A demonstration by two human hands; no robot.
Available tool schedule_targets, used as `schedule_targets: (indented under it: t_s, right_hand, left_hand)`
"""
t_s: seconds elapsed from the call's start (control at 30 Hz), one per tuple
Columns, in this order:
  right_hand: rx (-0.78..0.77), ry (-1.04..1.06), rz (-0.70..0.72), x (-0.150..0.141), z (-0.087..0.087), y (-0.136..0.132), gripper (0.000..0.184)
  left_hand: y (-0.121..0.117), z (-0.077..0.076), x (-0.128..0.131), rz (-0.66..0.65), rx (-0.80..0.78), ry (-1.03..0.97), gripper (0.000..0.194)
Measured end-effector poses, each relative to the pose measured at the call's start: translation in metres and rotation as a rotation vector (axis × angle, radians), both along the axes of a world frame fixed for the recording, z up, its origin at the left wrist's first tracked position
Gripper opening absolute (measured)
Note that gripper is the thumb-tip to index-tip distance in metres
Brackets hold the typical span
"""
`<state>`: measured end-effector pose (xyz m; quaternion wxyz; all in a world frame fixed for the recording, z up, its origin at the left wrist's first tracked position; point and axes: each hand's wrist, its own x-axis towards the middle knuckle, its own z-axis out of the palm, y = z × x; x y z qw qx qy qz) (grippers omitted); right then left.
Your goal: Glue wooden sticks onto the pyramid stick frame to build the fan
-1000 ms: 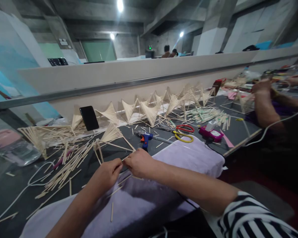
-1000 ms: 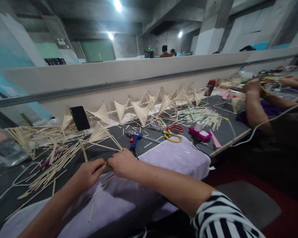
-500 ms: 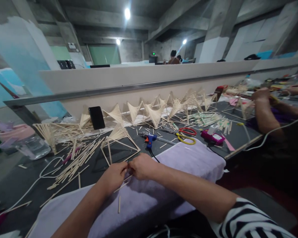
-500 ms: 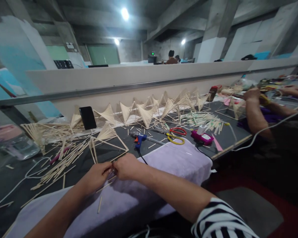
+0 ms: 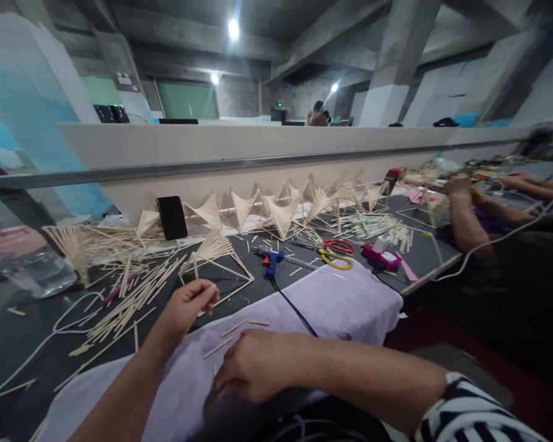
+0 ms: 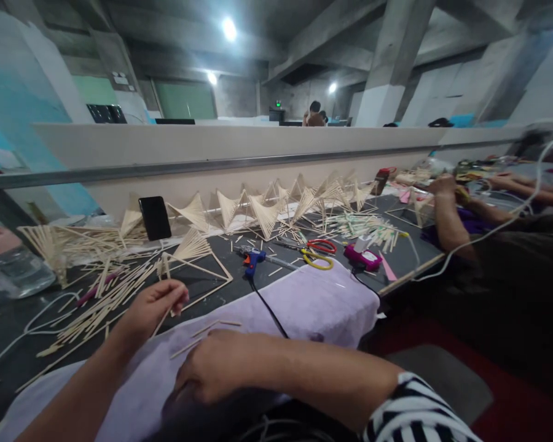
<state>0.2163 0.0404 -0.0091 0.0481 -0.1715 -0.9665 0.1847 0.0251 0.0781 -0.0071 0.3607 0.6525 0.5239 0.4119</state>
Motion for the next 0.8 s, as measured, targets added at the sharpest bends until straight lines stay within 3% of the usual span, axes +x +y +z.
schedule_targets:
  t_s: [0.07,0.1,0.2,0.23,0.33,0.43,0.5,0.6,0.7,0.8]
  right_hand:
    - [-0.048,0.115,0.067,0.005,0.002,0.000,0.032]
    - [-0.057,0.173,-0.014,0.006,0.001,0.003,0.030]
    - [-0.137,0.318,-0.436,0.003,-0.005,0.016,0.025]
    - [-0.187,0.356,-0.499,-0.001,-0.008,0.020,0.028]
    - [-0.445,0.419,-0.473,-0.012,-0.016,0.027,0.026]
    - [-0.706,0.450,-0.453,-0.019,-0.020,0.026,0.023]
    - [-0.792,0.477,-0.444,-0.018,-0.019,0.026,0.026]
    - [-0.736,0.438,-0.532,-0.005,-0.015,0.038,0.031]
    - [-0.477,0.341,-0.940,0.019,-0.011,0.069,0.029]
    - [-0.421,0.272,-1.147,0.044,-0.008,0.109,0.026]
  left_hand:
    - [0.000,0.006,-0.006,0.039,0.000,-0.190,0.020]
    - [-0.001,0.009,-0.007,0.046,-0.004,-0.278,0.020]
    - [-0.007,0.015,-0.002,-0.005,-0.028,-0.579,0.017]
    - [-0.008,0.016,0.001,-0.033,-0.031,-0.656,0.015]
    - [-0.012,0.014,0.010,-0.062,-0.036,-0.748,0.013]
    - [-0.013,0.008,0.017,-0.111,-0.093,-0.676,0.015]
    - [-0.012,0.003,0.019,-0.153,-0.135,-0.591,0.016]
    - [-0.010,0.001,0.020,-0.138,-0.121,-0.568,0.016]
    - [-0.009,0.005,0.016,-0.103,-0.070,-0.617,0.016]
    - [-0.011,0.008,0.014,-0.115,-0.073,-0.620,0.017]
